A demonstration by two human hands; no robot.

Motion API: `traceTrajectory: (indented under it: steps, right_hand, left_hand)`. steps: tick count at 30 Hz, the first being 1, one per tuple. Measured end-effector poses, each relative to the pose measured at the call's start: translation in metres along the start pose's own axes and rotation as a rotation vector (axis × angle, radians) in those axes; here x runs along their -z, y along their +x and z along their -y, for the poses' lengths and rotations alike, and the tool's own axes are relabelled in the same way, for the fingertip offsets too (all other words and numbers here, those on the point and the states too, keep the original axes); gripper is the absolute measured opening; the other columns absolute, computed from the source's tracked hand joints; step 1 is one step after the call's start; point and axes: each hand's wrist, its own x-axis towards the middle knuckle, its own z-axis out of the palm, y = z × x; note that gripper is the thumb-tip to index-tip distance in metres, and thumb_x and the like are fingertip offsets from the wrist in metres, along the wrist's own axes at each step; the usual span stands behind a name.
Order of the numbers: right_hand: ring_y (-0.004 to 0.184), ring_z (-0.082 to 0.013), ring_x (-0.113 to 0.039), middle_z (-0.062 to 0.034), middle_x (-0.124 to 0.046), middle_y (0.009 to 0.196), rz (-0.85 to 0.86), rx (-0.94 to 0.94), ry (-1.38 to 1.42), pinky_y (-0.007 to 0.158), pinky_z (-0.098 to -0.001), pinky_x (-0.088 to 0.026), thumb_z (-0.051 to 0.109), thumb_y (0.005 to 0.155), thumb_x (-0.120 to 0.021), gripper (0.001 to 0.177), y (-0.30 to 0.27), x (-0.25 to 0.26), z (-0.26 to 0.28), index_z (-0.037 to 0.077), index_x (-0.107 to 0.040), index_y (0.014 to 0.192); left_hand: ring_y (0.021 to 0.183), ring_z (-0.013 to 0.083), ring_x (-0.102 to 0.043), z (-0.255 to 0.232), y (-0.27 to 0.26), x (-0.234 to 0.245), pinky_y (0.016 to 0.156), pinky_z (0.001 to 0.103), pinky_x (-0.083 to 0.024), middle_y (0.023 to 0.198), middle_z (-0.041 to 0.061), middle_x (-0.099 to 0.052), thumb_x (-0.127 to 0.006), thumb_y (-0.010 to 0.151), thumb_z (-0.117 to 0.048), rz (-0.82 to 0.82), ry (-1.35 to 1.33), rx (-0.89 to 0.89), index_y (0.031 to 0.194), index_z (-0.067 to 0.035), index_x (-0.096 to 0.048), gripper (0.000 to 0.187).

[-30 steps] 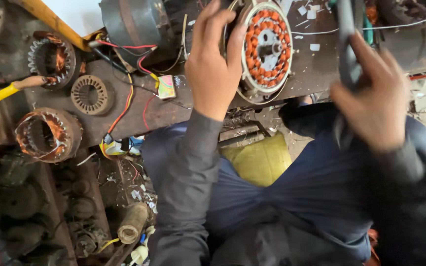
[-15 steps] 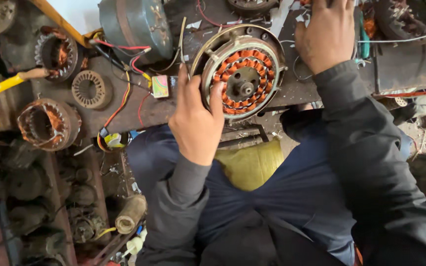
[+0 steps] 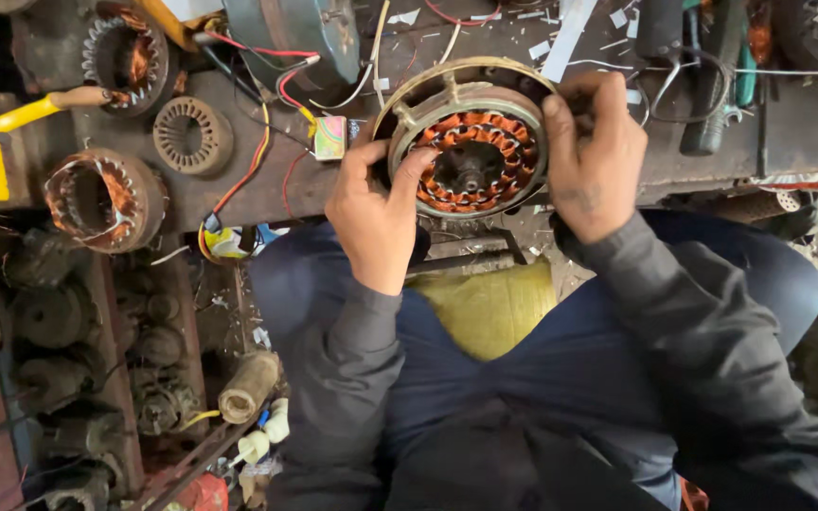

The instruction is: The person is repairing a motor component by hammering a metal ring onto a stator with copper windings. They repeatedly tap the ring into place, rotate the stator, and inspect the fit.

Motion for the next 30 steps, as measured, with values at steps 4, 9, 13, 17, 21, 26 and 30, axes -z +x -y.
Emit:
traceTrajectory:
  steps: [4, 9, 13, 17, 21, 26, 30]
  right_hand:
    - [0.094, -0.0134, -0.055, -0.0072, -0.058, 0.103, -0.121, -0.039, 0.339, 0.087, -0.0270, -0.049, 0.009, 0.121, -0.060, 0.013, -0.009, -0.026, -0.016, -0.001, -0.051, 0.118]
    - [0.096, -0.0128, -0.057, -0.0065, -0.060, 0.103, -0.127, 0.032, 0.302, 0.092, -0.0269, -0.050, 0.009, 0.122, -0.063, 0.015, 0.029, -0.029, -0.040, -0.002, -0.053, 0.117]
    - [0.096, -0.0147, -0.060, -0.0080, -0.065, 0.104, -0.124, 0.088, 0.308, 0.091, -0.0285, -0.050, 0.009, 0.121, -0.066, 0.014, 0.070, -0.031, -0.040, -0.002, -0.058, 0.115]
    - [0.093, -0.0215, -0.062, -0.0125, -0.063, 0.105, -0.083, 0.100, 0.067, 0.085, -0.0321, -0.050, 0.005, 0.111, -0.065, 0.011, 0.071, -0.015, -0.015, -0.001, -0.061, 0.119]
    - [0.096, -0.0285, -0.063, -0.0147, -0.058, 0.109, -0.121, 0.229, -0.351, 0.084, -0.0355, -0.051, 0.007, 0.114, -0.069, 0.014, 0.034, 0.001, 0.009, 0.001, -0.060, 0.122]
    - [0.084, -0.0246, -0.063, -0.0130, -0.058, 0.105, 0.022, 0.115, -0.353, 0.075, -0.0372, -0.051, 0.011, 0.110, -0.071, 0.028, 0.024, 0.006, 0.017, 0.000, -0.061, 0.133]
    - [0.084, -0.0231, -0.063, -0.0108, -0.061, 0.105, 0.056, 0.004, -0.316, 0.076, -0.0386, -0.051, 0.022, 0.114, -0.077, 0.031, 0.033, 0.002, 0.008, 0.001, -0.060, 0.131]
  left_hand:
    - [0.076, 0.0162, -0.067, -0.005, -0.001, -0.002, 0.073, 0.031, -0.055, 0.090, 0.010, -0.075, -0.086, 0.089, -0.024, -0.009, -0.160, 0.112, 0.105, 0.000, -0.069, 0.033]
    - [0.083, 0.0137, -0.073, -0.004, 0.024, -0.010, 0.078, 0.029, -0.057, 0.096, 0.008, -0.078, -0.083, 0.092, -0.025, 0.035, -0.184, 0.066, 0.108, -0.001, -0.071, 0.031]
    - [0.089, 0.0203, -0.074, 0.004, 0.053, -0.025, 0.083, 0.032, -0.057, 0.102, 0.011, -0.077, -0.085, 0.090, -0.027, 0.033, -0.158, -0.038, 0.109, 0.000, -0.070, 0.036]
    - [0.094, 0.0270, -0.074, 0.006, 0.057, -0.028, 0.086, 0.035, -0.057, 0.106, 0.013, -0.075, -0.088, 0.086, -0.027, 0.021, -0.100, -0.088, 0.111, -0.001, -0.068, 0.042]
    - [0.094, 0.0286, -0.073, 0.010, 0.051, -0.030, 0.086, 0.036, -0.057, 0.106, 0.013, -0.073, -0.088, 0.085, -0.026, 0.018, -0.077, -0.083, 0.114, -0.002, -0.065, 0.045]
    - [0.093, 0.0279, -0.074, 0.009, 0.052, -0.032, 0.086, 0.036, -0.057, 0.106, 0.012, -0.074, -0.087, 0.086, -0.026, 0.013, -0.084, -0.059, 0.113, -0.003, -0.066, 0.041]
    - [0.103, 0.0299, -0.074, 0.009, 0.047, -0.035, 0.093, 0.037, -0.058, 0.118, 0.014, -0.074, -0.087, 0.088, -0.025, -0.002, -0.090, -0.101, 0.117, -0.004, -0.066, 0.042]
